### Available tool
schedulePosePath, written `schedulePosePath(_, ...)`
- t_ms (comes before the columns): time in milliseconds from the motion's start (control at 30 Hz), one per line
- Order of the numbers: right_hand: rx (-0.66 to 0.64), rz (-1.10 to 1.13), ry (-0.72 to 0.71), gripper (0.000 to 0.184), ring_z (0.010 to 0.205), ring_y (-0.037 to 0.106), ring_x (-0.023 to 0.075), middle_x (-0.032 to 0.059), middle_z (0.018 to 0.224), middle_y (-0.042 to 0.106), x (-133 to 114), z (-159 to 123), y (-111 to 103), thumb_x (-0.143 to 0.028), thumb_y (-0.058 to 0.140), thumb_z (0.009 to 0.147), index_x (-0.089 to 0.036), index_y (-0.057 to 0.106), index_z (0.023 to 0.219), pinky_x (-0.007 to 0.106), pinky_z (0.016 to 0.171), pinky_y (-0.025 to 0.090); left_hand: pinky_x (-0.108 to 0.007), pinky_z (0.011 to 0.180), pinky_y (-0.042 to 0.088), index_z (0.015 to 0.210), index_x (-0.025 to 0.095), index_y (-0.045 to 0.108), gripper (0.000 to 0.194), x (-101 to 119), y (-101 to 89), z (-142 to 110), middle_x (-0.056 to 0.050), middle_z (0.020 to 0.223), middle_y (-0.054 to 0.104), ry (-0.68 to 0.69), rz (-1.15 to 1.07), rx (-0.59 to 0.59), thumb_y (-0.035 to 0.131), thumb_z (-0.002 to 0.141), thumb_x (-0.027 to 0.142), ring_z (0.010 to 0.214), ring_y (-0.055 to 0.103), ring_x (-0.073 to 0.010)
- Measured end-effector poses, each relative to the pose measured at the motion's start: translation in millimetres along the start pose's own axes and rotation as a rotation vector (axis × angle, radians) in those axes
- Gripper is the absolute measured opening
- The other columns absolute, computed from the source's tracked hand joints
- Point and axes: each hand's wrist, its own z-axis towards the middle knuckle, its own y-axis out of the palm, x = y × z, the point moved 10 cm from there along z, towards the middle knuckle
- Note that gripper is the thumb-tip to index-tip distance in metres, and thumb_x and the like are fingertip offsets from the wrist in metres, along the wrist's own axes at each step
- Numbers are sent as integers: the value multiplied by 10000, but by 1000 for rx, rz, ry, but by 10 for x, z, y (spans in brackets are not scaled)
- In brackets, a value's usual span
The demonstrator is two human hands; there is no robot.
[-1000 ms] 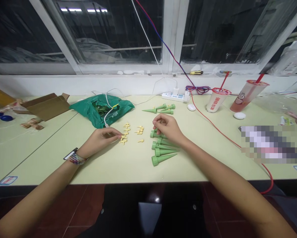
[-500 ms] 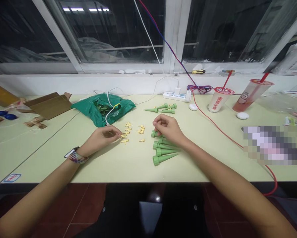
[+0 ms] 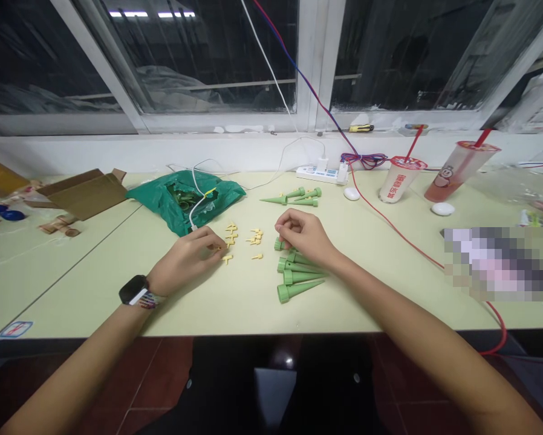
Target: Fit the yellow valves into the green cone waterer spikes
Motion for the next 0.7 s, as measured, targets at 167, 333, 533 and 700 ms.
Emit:
schedulePosePath(167, -5, -3, -2, 181, 565, 632, 129, 1, 703, 670, -16, -12, 17, -357, 715, 910, -189, 660, 870, 264, 571, 528, -319, 866, 521, 1015, 227, 707, 129, 27, 66, 22, -32, 1040, 693, 6, -29, -41, 582, 989, 243, 926, 675, -175)
schedulePosePath(333, -11, -12, -11, 198, 566, 633, 132, 1, 698, 666, -33, -18, 28, -378, 726, 902, -193, 663, 870, 263, 562, 535, -313, 868, 530, 959, 235, 734, 125, -19, 66, 12, -20, 1010, 735, -13, -85, -53, 637, 979, 310, 927, 695, -179)
schedulePosePath(533, 0, -10, -16, 226, 568, 639, 136, 5, 707, 672, -27, -4, -12, -405, 727, 905, -192, 657, 876, 272, 577, 536, -323, 843, 530, 941, 229, 745, 236, -63, -27, -20, -32, 1004, 751, -91, -103, -21, 665, 964, 449, 908, 695, -195)
schedulePosePath(700, 1, -14, -20, 219, 571, 639, 135, 6, 710, 672, -27, 1, -27, -399, 715, 914, -190, 657, 882, 271, 581, 520, -329, 820, 532, 916, 233, 753, 262, -133, -18, -57, -36, 982, 752, -152, -67, -42, 670, 944, 480, 890, 687, -202)
